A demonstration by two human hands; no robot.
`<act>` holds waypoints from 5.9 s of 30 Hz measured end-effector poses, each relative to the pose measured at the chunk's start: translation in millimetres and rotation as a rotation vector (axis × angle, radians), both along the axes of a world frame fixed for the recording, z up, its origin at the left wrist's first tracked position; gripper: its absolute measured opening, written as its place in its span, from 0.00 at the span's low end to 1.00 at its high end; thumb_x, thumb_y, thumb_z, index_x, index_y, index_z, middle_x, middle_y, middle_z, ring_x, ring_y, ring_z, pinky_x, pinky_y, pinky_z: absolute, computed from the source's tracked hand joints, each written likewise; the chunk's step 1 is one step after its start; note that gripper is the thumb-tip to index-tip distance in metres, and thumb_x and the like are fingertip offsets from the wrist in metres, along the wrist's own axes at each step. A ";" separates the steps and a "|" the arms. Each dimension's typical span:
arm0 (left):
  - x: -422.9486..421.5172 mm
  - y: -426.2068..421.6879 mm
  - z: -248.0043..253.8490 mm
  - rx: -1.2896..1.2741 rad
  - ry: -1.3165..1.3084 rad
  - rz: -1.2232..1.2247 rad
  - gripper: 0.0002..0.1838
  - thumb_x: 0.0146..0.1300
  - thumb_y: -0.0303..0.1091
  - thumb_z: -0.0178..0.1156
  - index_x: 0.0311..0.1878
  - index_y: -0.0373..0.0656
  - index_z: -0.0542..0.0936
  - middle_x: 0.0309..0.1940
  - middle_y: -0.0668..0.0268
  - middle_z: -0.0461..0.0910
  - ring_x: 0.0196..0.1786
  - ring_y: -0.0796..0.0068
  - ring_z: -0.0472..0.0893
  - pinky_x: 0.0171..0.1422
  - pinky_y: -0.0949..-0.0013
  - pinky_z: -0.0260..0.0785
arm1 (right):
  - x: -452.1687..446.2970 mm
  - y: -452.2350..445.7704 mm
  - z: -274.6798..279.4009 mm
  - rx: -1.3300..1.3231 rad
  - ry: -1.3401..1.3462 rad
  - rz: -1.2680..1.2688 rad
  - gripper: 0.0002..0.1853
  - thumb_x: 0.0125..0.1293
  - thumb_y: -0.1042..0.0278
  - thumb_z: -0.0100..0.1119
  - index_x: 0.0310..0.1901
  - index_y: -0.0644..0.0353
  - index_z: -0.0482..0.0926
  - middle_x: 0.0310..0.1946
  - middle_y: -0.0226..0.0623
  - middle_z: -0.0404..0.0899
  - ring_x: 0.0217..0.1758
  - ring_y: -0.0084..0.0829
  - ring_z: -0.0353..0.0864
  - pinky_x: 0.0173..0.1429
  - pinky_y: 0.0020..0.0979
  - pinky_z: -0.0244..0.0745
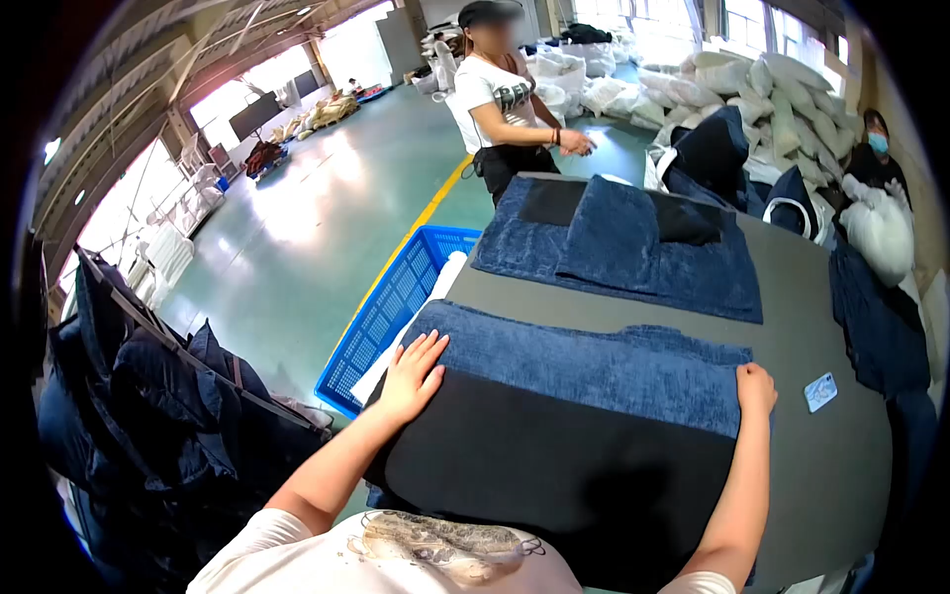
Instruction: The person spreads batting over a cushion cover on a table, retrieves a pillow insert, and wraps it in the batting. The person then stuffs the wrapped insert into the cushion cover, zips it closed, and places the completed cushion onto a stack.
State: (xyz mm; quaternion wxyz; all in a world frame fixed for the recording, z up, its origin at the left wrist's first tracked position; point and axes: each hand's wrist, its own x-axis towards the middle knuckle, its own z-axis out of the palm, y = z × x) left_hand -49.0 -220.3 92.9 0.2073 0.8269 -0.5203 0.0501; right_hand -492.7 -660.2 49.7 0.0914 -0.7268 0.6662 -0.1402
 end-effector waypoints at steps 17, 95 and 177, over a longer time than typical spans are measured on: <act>97.9 -122.1 -73.3 0.145 0.298 -0.091 0.23 0.74 0.48 0.47 0.68 0.59 0.75 0.71 0.67 0.71 0.77 0.66 0.61 0.79 0.37 0.36 | 1.6 -29.0 -21.1 0.217 -0.166 0.009 0.19 0.62 0.41 0.59 0.40 0.46 0.87 0.42 0.37 0.87 0.52 0.44 0.84 0.58 0.46 0.72; -51.7 1270.5 402.6 -1.043 -0.226 1.032 0.60 0.58 0.84 0.46 0.83 0.58 0.39 0.84 0.61 0.35 0.83 0.59 0.48 0.79 0.44 0.50 | 411.2 1534.2 384.2 1.823 -2.383 1.236 0.30 0.74 0.45 0.53 0.67 0.58 0.73 0.63 0.42 0.77 0.64 0.43 0.77 0.73 0.44 0.67; 114.4 392.4 -142.9 0.057 0.406 -0.540 0.14 0.66 0.33 0.60 0.53 0.40 0.81 0.53 0.54 0.81 0.57 0.51 0.80 0.61 0.56 0.73 | -27.7 806.5 -185.4 0.899 -1.537 -0.496 0.16 0.75 0.59 0.54 0.56 0.60 0.78 0.52 0.41 0.85 0.52 0.40 0.87 0.52 0.43 0.86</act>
